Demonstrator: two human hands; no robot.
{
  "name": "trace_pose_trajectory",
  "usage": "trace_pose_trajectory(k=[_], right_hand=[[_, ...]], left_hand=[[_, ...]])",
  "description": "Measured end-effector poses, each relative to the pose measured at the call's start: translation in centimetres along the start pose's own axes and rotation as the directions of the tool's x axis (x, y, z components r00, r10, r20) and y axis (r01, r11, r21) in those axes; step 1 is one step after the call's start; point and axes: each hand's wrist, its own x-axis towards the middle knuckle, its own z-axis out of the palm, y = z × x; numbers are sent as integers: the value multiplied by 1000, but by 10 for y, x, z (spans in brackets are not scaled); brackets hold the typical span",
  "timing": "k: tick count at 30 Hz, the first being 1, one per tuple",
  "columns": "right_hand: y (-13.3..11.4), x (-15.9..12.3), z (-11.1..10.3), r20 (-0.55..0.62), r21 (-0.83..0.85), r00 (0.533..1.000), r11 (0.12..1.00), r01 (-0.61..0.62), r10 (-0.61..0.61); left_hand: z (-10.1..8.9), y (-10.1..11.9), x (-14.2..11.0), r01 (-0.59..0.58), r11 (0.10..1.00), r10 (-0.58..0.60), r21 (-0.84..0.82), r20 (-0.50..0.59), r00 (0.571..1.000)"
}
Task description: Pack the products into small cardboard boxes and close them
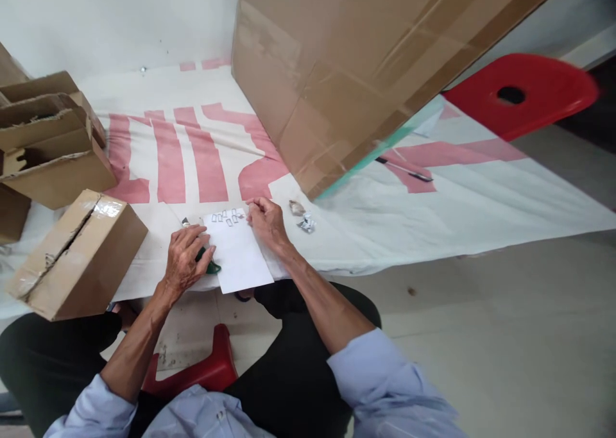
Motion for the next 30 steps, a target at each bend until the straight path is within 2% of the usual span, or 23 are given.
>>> trace_pose_trajectory(k=[2, 4, 7, 10, 16, 19, 23, 26, 30], right_hand=[[1, 3, -2, -5, -1, 1000, 1000, 1, -1], [1, 5, -5, 10, -103, 998, 992, 68, -68], [2, 5, -9, 130, -299, 975, 931, 209, -178], [1, 3, -11, 258, -389, 940, 867, 313, -224], [-2, 3, -10, 294, -485, 933, 809, 333, -208], [-1, 5, -10, 246, -445, 949, 847, 291, -196], [0, 10, -11, 141, -255, 986, 959, 127, -93], [-2, 13, -15, 149, -89, 989, 996, 14, 0], [-11, 14, -20, 178, 19, 984, 999, -30, 26]], left_hand=[[-2, 1, -3, 31, 999, -31, 8, -45, 998], [-3, 1, -6, 32, 999, -31, 5, -61, 998], [-2, 2, -6, -15, 1000, 15, -4, 5, 1000], [0, 3, -5, -56, 998, 57, -11, 98, 994], [1, 5, -2, -115, 993, 116, -12, 103, 988], [0, 6, 0, -114, 993, 115, -13, 121, 986], [-2, 7, 3, -71, 997, 73, -20, 173, 982], [-3, 8, 3, -49, 999, 52, -23, 200, 978], [-2, 7, 2, -42, 998, 48, -37, 185, 982]])
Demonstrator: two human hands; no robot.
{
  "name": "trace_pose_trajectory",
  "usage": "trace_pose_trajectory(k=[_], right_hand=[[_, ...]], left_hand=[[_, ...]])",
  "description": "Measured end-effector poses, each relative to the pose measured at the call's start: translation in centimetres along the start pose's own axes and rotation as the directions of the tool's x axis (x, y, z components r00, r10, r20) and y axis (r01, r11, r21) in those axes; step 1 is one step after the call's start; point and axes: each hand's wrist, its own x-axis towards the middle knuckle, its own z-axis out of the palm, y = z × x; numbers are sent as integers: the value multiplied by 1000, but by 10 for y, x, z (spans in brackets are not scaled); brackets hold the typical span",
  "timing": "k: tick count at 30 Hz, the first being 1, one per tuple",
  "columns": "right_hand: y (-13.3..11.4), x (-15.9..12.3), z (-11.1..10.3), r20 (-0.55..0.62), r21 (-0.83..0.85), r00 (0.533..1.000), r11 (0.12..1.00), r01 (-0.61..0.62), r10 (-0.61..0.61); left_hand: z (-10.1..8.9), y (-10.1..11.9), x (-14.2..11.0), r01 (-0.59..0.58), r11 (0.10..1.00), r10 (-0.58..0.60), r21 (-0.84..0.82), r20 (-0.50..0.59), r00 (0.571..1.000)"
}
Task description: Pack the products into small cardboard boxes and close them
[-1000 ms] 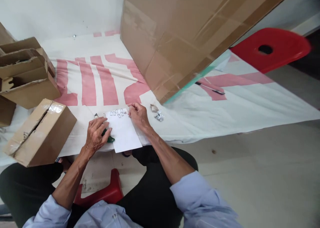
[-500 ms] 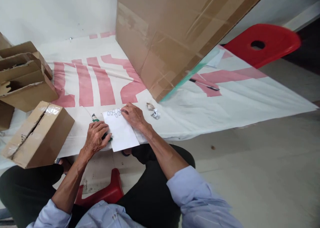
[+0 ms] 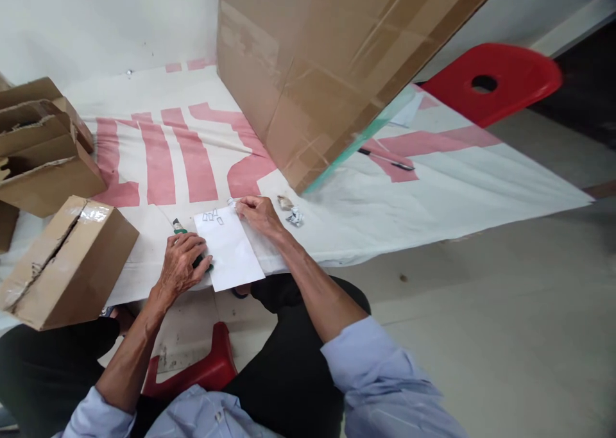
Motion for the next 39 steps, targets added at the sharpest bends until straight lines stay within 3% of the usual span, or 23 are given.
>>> trace_pose_trajectory(k=[6, 9, 12, 16, 20, 23, 27, 30, 34, 37, 39], right_hand=[[-13, -8, 1, 169, 80, 986, 996, -27, 13], [-17, -10, 0, 176, 97, 984, 995, -6, -11], [-19, -13, -10, 85, 61, 993, 995, 77, -82], [-15, -20, -43, -124, -40, 982, 989, 141, -145], [-8, -24, -80, -289, -24, 957, 999, 35, -40], [-4, -22, -96, -298, 64, 952, 997, -53, 70], [-5, -19, -104, -266, 180, 951, 977, -113, 159], [-10, -20, -100, -214, 243, 957, 960, -142, 196], [-23, -28, -84, -9, 293, 987, 944, -151, 160], [-35, -35, -69, 183, 276, 979, 951, -138, 89], [-41, -40, -61, 274, 246, 960, 962, -120, 49]], left_hand=[[-1, -6, 15, 93, 996, -92, 7, -108, 990], [1, -8, 26, 93, 995, -90, 21, -113, 989], [8, -8, 29, 61, 998, -60, 10, -68, 996], [17, -10, 25, 26, 1000, -26, 2, -82, 996], [21, -14, 24, 9, 1000, -9, 3, -135, 991], [22, -16, 25, -16, 1000, 16, -1, -179, 984], [21, -18, 26, -27, 999, 20, -32, -200, 980], [18, -16, 29, 26, 997, -40, -77, -194, 980], [9, 1, 43, 121, 971, -166, -208, -211, 963], [4, 23, 61, 190, 869, -267, -457, -109, 957], [6, 34, 72, 291, 720, -356, -630, 23, 934]])
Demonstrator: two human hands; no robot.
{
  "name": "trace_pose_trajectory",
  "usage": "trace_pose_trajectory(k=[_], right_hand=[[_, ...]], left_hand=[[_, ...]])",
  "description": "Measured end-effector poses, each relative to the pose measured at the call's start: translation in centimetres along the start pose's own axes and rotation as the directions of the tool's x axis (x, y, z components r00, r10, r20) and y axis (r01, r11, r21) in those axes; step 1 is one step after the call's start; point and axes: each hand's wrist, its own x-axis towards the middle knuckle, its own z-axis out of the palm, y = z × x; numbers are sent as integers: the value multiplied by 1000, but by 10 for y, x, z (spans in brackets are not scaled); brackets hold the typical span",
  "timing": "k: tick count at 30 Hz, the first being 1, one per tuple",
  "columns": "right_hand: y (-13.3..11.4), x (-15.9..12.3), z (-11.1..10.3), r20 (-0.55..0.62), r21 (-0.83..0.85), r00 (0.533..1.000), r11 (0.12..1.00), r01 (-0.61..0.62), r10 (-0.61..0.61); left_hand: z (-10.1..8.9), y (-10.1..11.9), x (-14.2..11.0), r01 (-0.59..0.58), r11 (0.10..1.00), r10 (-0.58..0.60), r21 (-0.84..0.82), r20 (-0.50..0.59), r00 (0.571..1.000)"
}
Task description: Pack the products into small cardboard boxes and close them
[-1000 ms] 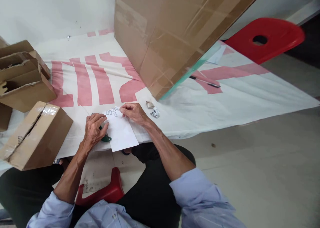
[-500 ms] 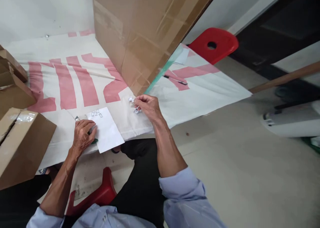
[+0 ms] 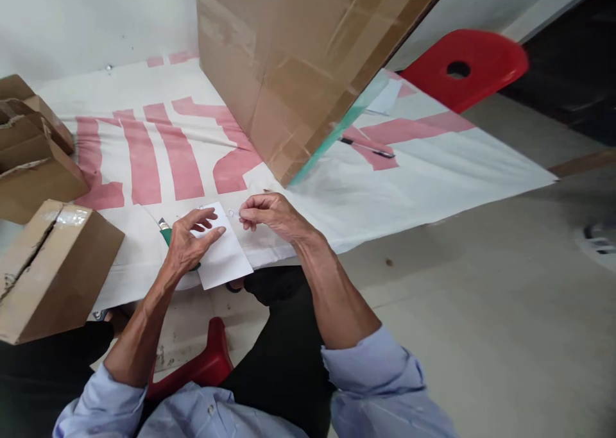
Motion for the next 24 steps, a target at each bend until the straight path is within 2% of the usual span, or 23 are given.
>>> trace_pose_trajectory(k=[3, 5, 13, 18, 24], right_hand=[[-1, -2, 7, 79, -39, 997, 999, 13, -10], [0, -2, 8, 98, -47, 995, 999, 9, -4], [0, -2, 8, 111, 5, 994, 1000, -13, 12], [-2, 0, 12, 146, 39, 989, 999, -31, 25], [1, 4, 19, 191, -12, 981, 999, -43, 45]], left_hand=[[11, 6, 7, 202, 951, -195, -235, 53, 979], [15, 6, 10, 266, 912, -258, -311, 68, 964], [14, 11, 10, 326, 858, -328, -396, 66, 943], [12, 11, 7, 348, 851, -357, -393, 51, 933], [5, 6, -1, 404, 830, -429, -383, 23, 903]])
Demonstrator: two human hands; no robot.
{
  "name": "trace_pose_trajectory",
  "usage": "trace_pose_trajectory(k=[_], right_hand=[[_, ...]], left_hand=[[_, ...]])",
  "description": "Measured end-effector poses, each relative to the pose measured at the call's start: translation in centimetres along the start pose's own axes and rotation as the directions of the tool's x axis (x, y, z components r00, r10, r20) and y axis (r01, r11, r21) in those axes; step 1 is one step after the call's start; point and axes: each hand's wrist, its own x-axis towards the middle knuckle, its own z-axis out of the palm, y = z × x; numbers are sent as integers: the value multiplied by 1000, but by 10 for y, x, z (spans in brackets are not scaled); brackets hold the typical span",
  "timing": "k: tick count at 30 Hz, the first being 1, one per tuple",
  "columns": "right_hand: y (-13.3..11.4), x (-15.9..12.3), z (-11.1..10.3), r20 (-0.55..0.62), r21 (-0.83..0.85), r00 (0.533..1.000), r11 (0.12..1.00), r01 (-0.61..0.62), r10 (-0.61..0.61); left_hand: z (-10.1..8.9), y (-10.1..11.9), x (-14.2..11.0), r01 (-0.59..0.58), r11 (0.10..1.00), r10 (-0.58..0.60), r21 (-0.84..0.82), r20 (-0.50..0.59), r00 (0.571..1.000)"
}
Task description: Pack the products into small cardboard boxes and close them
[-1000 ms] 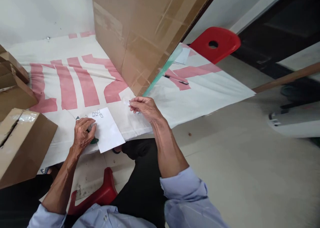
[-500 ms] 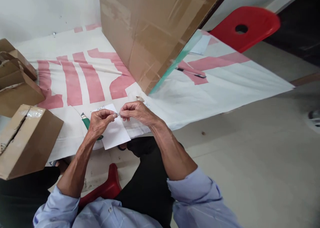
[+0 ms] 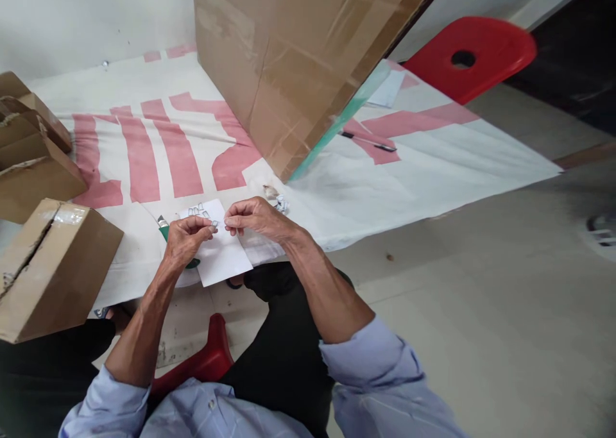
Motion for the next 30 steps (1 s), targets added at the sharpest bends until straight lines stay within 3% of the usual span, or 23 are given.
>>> trace_pose_trajectory(k=[4, 8, 10, 13, 16, 19, 23, 30], right_hand=[[4, 8, 0, 19, -68, 1000, 998, 12, -11], [15, 28, -1, -164, -283, 974, 954, 102, -153], [22, 41, 2, -237, -479, 931, 867, 137, -278], [34, 59, 10, -200, -758, 896, 642, 114, -395], [43, 72, 20, -141, -897, 905, 438, 55, -402], [48, 77, 27, -110, -943, 920, 332, 23, -376], [50, 76, 30, -93, -957, 925, 289, 19, -368], [51, 67, 28, -58, -953, 921, 296, 64, -386]], left_hand=[[-12, -5, -2, 1, 1000, -1, 4, -35, 999], [-22, -12, -3, -36, 999, 36, -9, -62, 997], [-23, -15, -3, -52, 998, 50, -22, -69, 996], [-23, -19, -3, -56, 997, 52, -46, -82, 995], [-23, -21, -3, -49, 996, 42, -71, -89, 995], [-23, -22, -4, -39, 994, 30, -100, -89, 996], [-23, -25, -4, -42, 993, 33, -115, -82, 996], [-22, -28, -3, -39, 993, 30, -116, -80, 996]])
